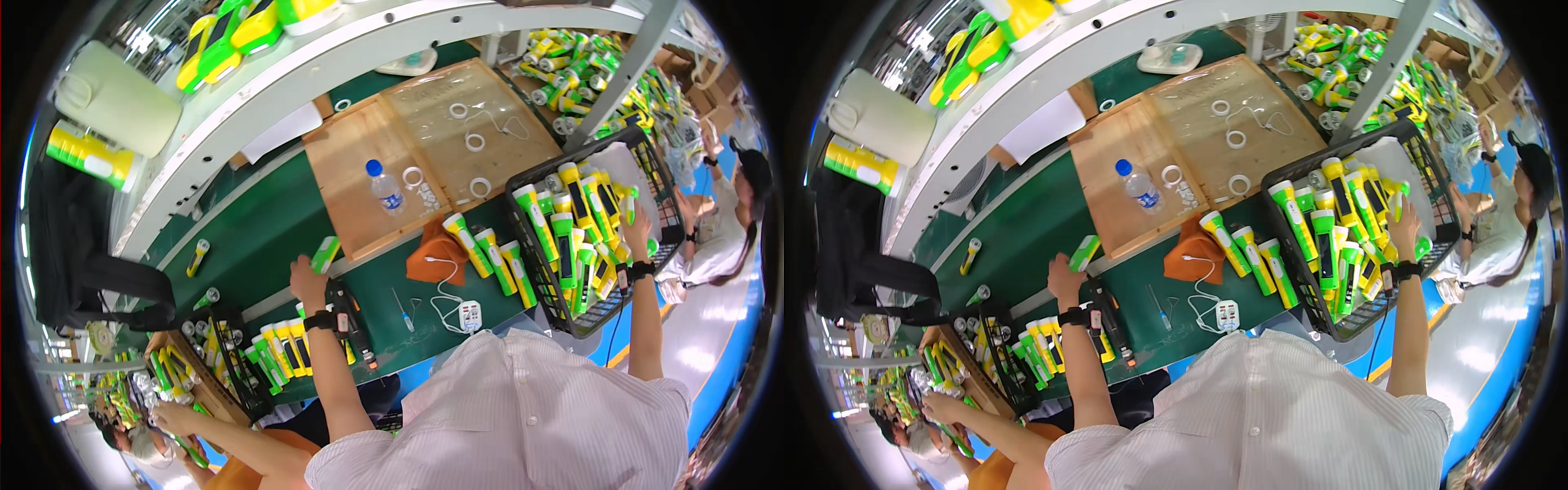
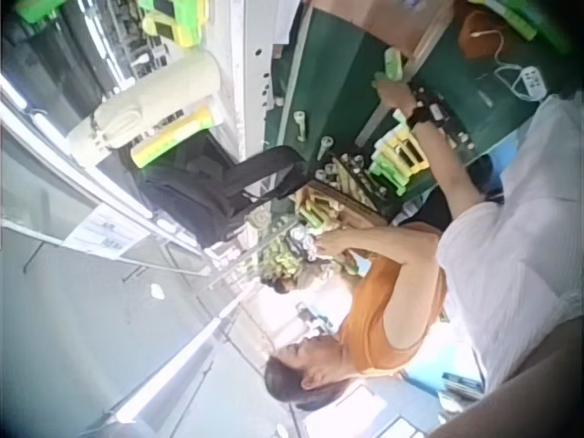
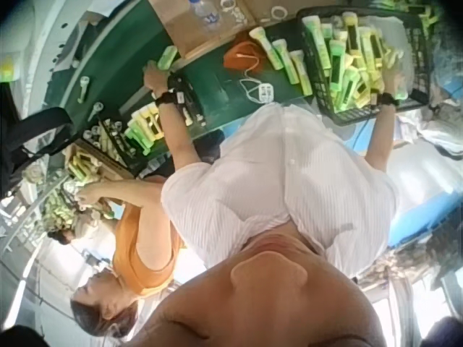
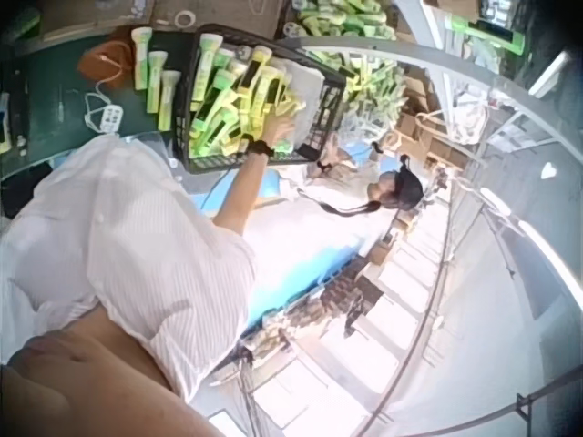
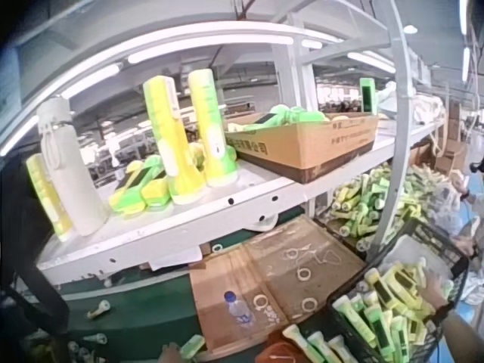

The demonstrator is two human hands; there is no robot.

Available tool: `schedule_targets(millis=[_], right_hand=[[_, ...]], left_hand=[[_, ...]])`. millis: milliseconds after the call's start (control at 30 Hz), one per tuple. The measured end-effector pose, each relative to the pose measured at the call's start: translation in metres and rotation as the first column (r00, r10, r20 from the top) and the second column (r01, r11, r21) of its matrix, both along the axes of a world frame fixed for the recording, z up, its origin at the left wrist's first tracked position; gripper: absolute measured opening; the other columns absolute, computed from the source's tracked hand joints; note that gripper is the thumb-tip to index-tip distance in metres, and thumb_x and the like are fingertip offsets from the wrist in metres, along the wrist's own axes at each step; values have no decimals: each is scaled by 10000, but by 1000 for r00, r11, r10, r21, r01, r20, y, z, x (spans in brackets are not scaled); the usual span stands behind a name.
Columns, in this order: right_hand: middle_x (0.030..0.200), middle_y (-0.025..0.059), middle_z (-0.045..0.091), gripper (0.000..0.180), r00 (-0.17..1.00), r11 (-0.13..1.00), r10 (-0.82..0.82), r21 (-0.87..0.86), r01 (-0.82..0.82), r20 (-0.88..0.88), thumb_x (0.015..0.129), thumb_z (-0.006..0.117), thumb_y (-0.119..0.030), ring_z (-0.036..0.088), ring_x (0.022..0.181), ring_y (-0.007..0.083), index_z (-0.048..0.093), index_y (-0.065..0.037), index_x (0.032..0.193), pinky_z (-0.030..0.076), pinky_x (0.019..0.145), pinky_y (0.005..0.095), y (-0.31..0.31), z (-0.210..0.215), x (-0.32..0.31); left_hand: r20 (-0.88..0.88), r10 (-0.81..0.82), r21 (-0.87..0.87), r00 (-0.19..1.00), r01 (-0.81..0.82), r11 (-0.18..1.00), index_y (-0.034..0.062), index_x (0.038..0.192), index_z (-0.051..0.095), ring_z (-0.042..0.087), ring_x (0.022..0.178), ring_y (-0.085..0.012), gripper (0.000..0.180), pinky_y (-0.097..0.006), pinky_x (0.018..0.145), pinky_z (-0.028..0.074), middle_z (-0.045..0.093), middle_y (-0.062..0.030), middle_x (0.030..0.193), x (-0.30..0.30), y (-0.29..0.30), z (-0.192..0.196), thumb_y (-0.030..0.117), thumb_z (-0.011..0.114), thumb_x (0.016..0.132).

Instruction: Inspecting and testing hand-held flashlights before sorting them into crates on an assembly line.

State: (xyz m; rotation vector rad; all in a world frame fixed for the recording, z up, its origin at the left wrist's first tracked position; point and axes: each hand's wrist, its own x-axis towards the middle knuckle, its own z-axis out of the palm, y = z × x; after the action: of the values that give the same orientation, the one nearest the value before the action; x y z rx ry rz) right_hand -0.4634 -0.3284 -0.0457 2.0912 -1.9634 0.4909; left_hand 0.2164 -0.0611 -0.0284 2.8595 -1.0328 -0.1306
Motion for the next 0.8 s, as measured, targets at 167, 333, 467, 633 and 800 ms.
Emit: schedule_targets(millis=[167, 333, 467, 633, 800], right_hand=[[1054, 130, 607, 385, 579, 761, 509, -19, -649, 636, 718, 624, -33, 550, 1026, 316, 568, -47, 1098, 419, 903, 386, 63, 93, 203], [1309, 149, 426, 702, -11, -114, 573, 67, -991, 819, 703, 704, -127, 401, 1223, 289, 387, -95, 1329, 309, 1029, 376, 147, 131, 343], [1267, 121, 442, 751, 7, -81, 293, 33, -996, 956, 743, 668, -84, 453, 1164, 224, 271, -83, 1381, 361, 970, 320, 188, 126, 358], [1296, 195, 401, 735, 260, -13, 62, 261, -965, 964, 803, 604, -99, 502, 1106, 272, 178, -50, 1400, 408, 916, 344, 220, 98, 365], [1105, 149, 496, 607, 245, -64, 621, 360, -931, 745, 823, 593, -139, 559, 897, 260, 321, -123, 1365, 476, 717, 323, 229, 84, 351]], left_hand=[[-120, -535, -467, 836, 428, 774, 97, 1138, 524, 562, 920, -279, 690, -354, 785, 476, 533, -99, 1011, -76, 14, 121, 2, 763, 497], [-416, -801, -655, 430, 470, 592, 86, 1163, 527, 553, 953, -265, 704, -341, 806, 470, 524, -103, 1036, -116, 35, 166, -15, 764, 508], [-443, -773, -894, 454, -284, 346, 111, 1357, 289, 487, 1095, -261, 932, -400, 921, 434, 415, -104, 1272, -128, 38, 123, 45, 784, 569], [-741, -663, -479, 109, -778, 407, 158, 1436, -63, 417, 1190, -230, 811, -366, 887, 439, 343, -134, 1341, -198, 28, 41, 267, 539, 903], [-790, -605, -147, -101, -926, 347, 95, 1226, 375, 578, 934, -247, 415, -385, 761, 505, 529, -128, 1134, -216, 35, 11, 330, 501, 907]])
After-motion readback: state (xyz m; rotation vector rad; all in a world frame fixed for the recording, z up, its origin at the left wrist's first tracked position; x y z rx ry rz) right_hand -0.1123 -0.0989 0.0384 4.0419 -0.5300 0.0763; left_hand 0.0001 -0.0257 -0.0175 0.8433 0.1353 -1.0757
